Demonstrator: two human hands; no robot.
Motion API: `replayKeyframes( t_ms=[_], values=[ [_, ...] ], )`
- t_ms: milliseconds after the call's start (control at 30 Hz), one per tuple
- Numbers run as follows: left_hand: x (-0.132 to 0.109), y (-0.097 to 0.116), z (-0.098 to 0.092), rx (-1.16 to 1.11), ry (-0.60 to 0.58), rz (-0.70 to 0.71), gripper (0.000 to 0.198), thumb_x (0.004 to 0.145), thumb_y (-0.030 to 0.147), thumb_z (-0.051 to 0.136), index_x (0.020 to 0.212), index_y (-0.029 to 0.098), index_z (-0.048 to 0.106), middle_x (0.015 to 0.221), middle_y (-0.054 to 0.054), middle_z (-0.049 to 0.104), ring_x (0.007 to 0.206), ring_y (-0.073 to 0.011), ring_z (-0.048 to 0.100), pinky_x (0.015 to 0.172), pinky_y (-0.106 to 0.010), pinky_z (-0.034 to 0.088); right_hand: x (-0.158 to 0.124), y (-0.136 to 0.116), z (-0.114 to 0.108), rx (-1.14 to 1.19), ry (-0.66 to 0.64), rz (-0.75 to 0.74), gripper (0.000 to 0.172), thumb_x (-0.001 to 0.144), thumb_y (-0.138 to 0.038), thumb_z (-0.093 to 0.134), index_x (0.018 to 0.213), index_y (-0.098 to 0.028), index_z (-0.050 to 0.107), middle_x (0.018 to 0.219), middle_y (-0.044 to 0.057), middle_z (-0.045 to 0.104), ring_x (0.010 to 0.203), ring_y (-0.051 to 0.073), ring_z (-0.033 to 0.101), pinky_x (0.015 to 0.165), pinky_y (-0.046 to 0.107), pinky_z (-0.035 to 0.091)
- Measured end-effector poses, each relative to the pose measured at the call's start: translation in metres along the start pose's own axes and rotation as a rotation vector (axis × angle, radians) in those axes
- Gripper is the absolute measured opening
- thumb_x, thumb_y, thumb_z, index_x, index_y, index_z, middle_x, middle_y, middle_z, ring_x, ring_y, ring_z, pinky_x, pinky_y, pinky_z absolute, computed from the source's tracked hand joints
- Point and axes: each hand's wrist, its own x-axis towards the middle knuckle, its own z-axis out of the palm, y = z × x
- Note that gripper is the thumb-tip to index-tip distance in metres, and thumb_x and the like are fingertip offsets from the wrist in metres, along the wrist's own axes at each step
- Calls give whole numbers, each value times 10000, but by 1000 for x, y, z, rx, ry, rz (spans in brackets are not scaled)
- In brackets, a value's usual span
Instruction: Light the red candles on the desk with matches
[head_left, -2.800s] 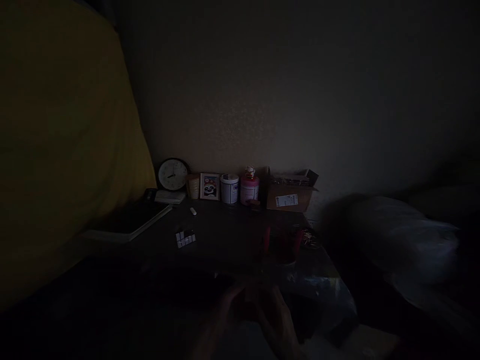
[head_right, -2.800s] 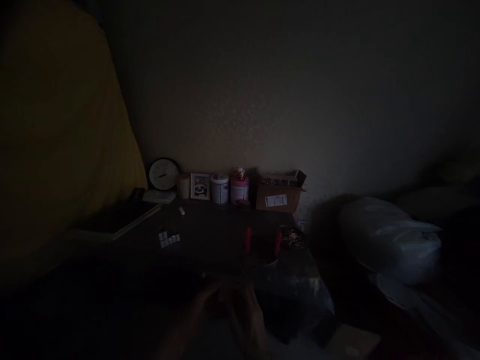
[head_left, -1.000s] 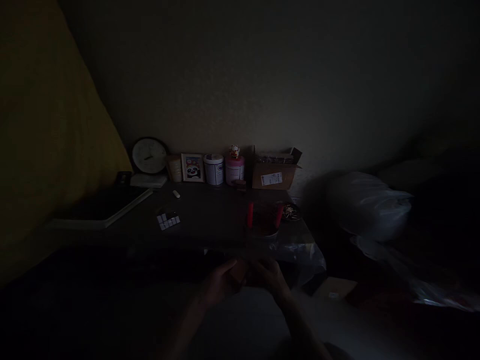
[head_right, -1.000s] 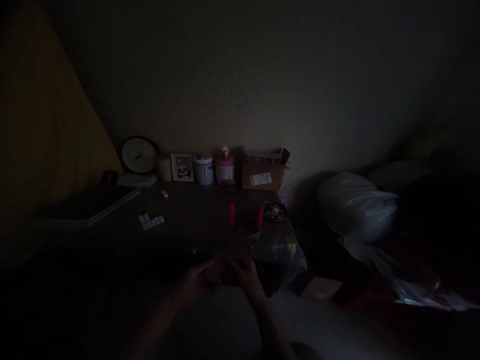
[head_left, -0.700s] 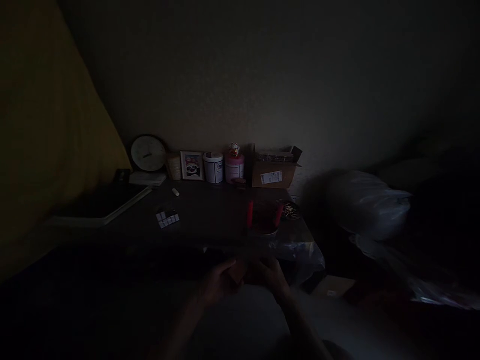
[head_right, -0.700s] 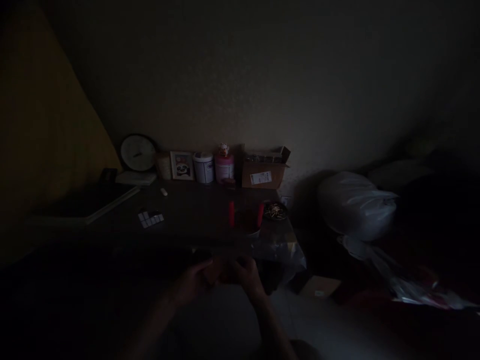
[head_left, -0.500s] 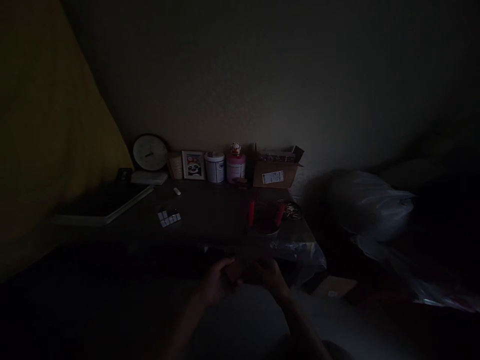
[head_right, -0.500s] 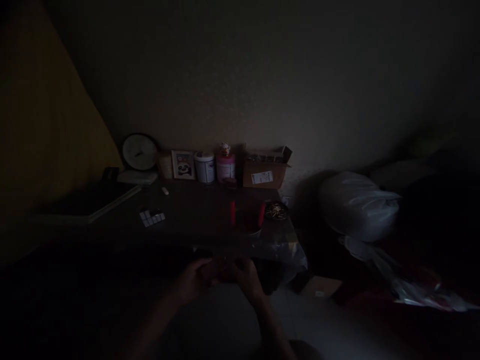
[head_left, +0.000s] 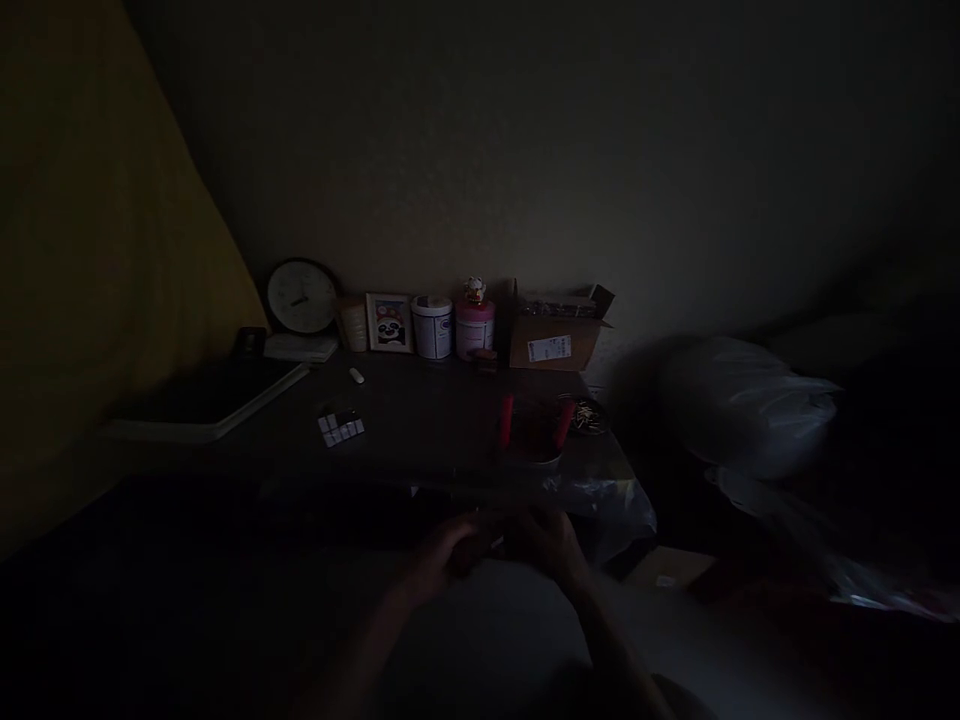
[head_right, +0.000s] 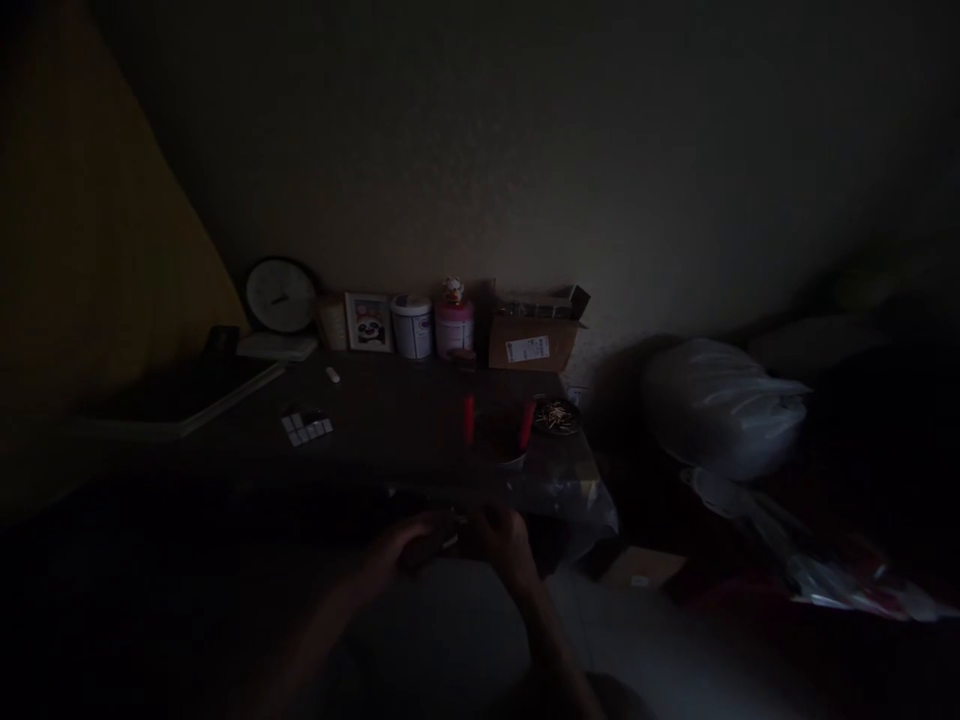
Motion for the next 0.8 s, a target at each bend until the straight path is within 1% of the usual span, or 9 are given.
replayKeyframes(
  t_ms=[100,200,300,367,433,500,600,733,800],
  values=[
    [-1,4,3,126,2,31,280,772,267,574,1005,162,688,824,-69,734,736,-189,644,541,-221,394,1,4,0,20,-38,17,309,781,-450,551,738,-166,664,636,29,660,674,196,625,544,240,474],
    [0,5,3,167,35,42,259,766,258,575,975,171,701,862,-62,734,778,-199,641,584,-233,411,0,5,0,4,-77,6,302,775,-449,569,745,-172,684,657,35,674,694,207,638,565,256,493],
    [2,3,0,154,42,42,262,763,261,577,979,179,700,741,-42,725,683,-183,632,545,-232,394,-3,1,1,4,-101,-1,264,772,-409,584,806,-175,703,727,38,694,690,202,648,554,255,504],
    [4,1,-3,132,27,26,260,762,277,582,968,174,703,645,-30,703,571,-163,602,494,-229,362,-5,-5,2,24,-166,-21,220,791,-340,565,865,-185,703,740,26,694,664,183,653,539,242,503],
    [7,-2,-5,115,22,23,227,751,267,596,918,169,716,606,-25,690,556,-162,594,500,-234,362,-7,-10,4,9,-251,-86,199,809,-243,525,896,-203,701,767,13,693,645,156,654,547,227,499],
    [10,-4,-5,111,19,26,192,742,246,602,871,174,724,589,-24,687,609,-185,609,545,-250,386,-8,-14,5,-91,-300,-184,230,798,-151,499,869,-224,706,789,2,689,648,138,649,570,217,489],
    [13,-7,-5,126,-2,23,166,737,241,605,833,190,730,580,-24,686,655,-216,617,607,-289,414,-9,-15,8,-314,-277,-299,249,778,-100,499,781,-239,706,782,-2,674,680,137,632,609,221,467],
    [16,-10,-6,155,-1,46,132,736,229,608,782,202,729,648,-28,706,714,-219,621,670,-298,422,-13,-14,11,-513,-257,-353,237,793,-119,504,823,-259,692,895,10,661,752,144,621,630,218,447],
    [17,-12,-6,174,13,59,120,738,229,606,722,198,721,617,-21,693,678,-202,613,652,-286,418,-15,-14,13,-569,-245,-362,224,802,-134,506,845,-265,682,900,12,655,748,147,615,610,217,438]
  ],
)
